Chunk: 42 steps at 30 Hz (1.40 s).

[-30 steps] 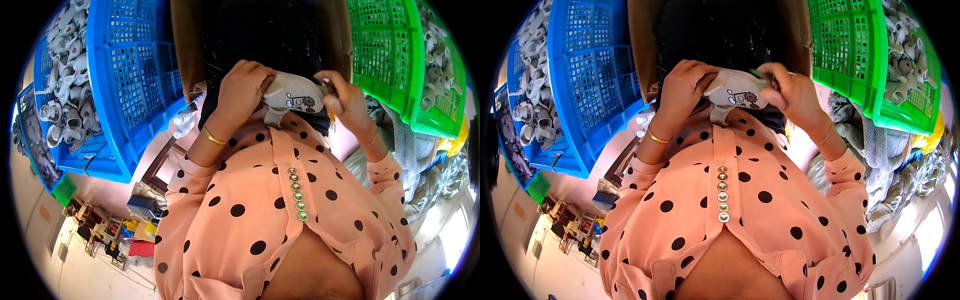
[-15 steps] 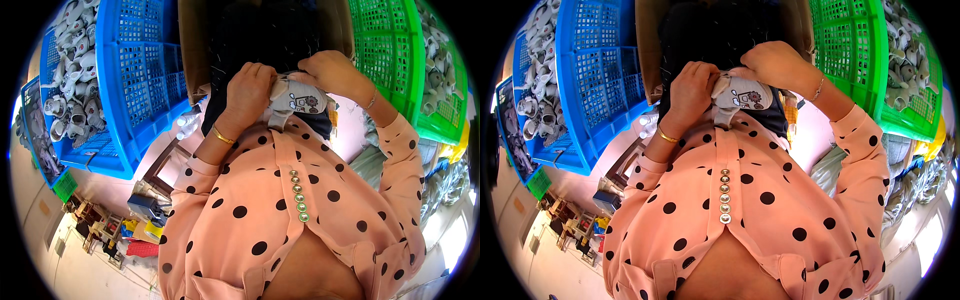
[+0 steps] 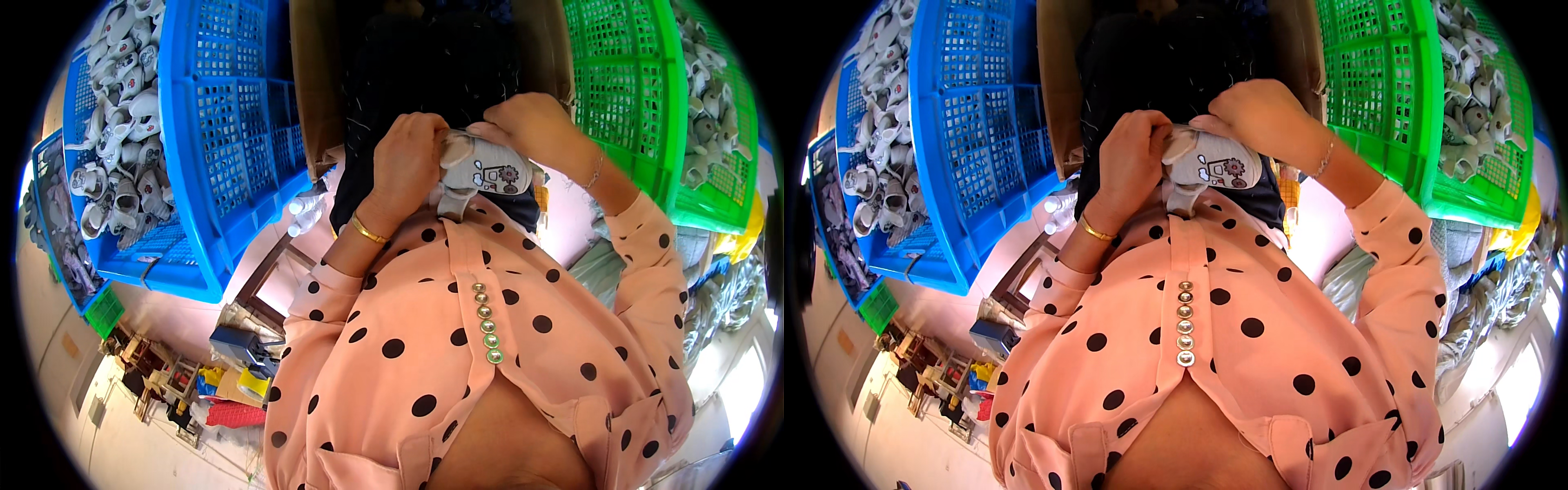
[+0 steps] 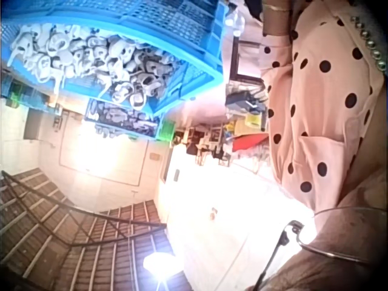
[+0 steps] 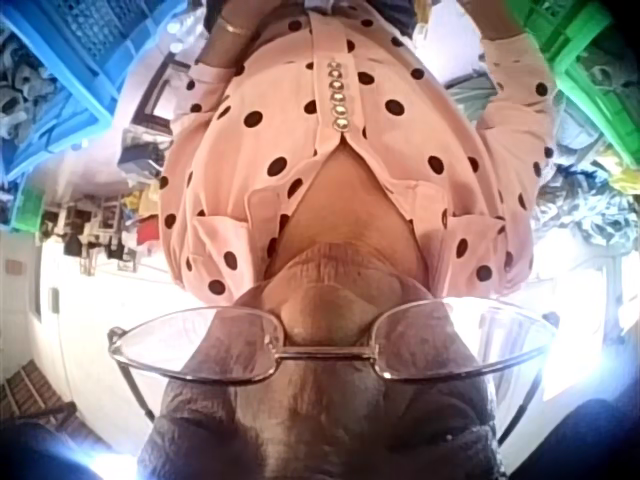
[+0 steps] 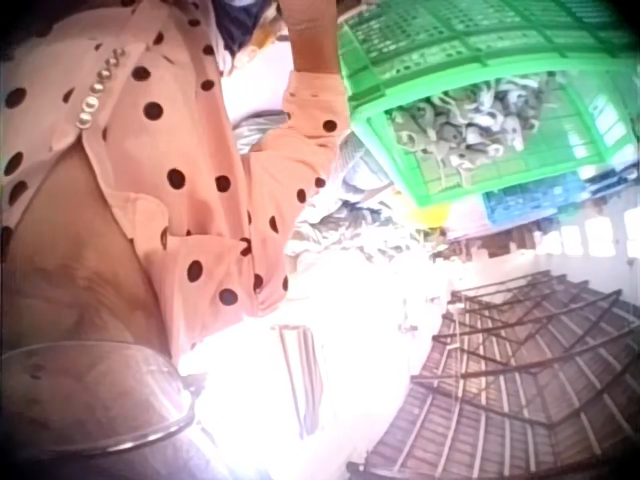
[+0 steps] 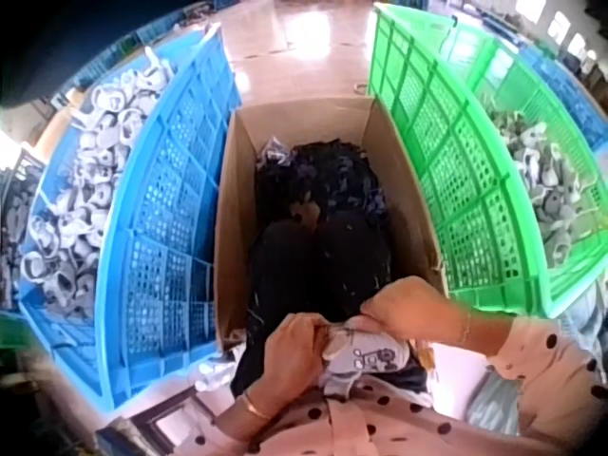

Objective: The person uses a pair of scissors to trim loose threads and excess fabric from the edges of a small, light-colored slipper. They rotate the slipper to access different areas, carefully snipping away small bits of material. The person handles the slipper with both hands, inspecting the edges before making cuts.

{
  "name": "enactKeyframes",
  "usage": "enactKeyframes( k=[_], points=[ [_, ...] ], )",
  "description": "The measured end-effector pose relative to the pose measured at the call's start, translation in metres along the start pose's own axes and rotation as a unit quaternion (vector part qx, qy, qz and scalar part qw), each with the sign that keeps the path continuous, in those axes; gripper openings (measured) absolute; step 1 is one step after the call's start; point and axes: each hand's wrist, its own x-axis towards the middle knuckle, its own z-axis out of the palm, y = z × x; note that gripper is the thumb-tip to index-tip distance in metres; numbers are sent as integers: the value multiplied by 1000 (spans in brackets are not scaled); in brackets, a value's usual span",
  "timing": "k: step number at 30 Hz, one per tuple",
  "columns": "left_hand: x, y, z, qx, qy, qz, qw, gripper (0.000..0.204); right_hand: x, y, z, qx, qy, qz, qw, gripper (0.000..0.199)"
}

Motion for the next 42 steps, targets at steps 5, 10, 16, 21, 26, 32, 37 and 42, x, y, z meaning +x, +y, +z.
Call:
enactKeyframes(
  k=[5, 10, 16, 21, 26, 32, 37, 42],
  points=[
    [-11, 4, -8, -247, 58, -188, 949, 12, -34, -1, 0, 222, -18, 129, 966, 48],
    [-27, -2, -31, -179, 103, -97, 974, 29, -63, 1, 18, 368, 15, 137, 919, 52],
    [-35, 21, -31, -238, -9, -98, 966, 47, -56, -15, -8, 380, 54, 175, 907, 33],
    [1, 42, -43, -449, 5, -222, 866, 27, -35, -26, -35, 415, 200, 81, 884, 35],
    [27, 40, -81, -572, 14, -285, 769, 22, -19, -43, -68, 355, 222, 0, 908, 79],
    [34, 27, -87, -670, -56, -297, 678, 30, 24, -37, -70, 353, 263, -15, 898, 71],
    [30, 35, -106, -600, 9, -215, 771, 47, 28, -37, -81, 596, 170, 115, 776, 55],
    [22, 44, -88, -526, -27, -76, 847, 57, 33, -40, -70, 599, 207, 138, 761, 58]
  ],
)
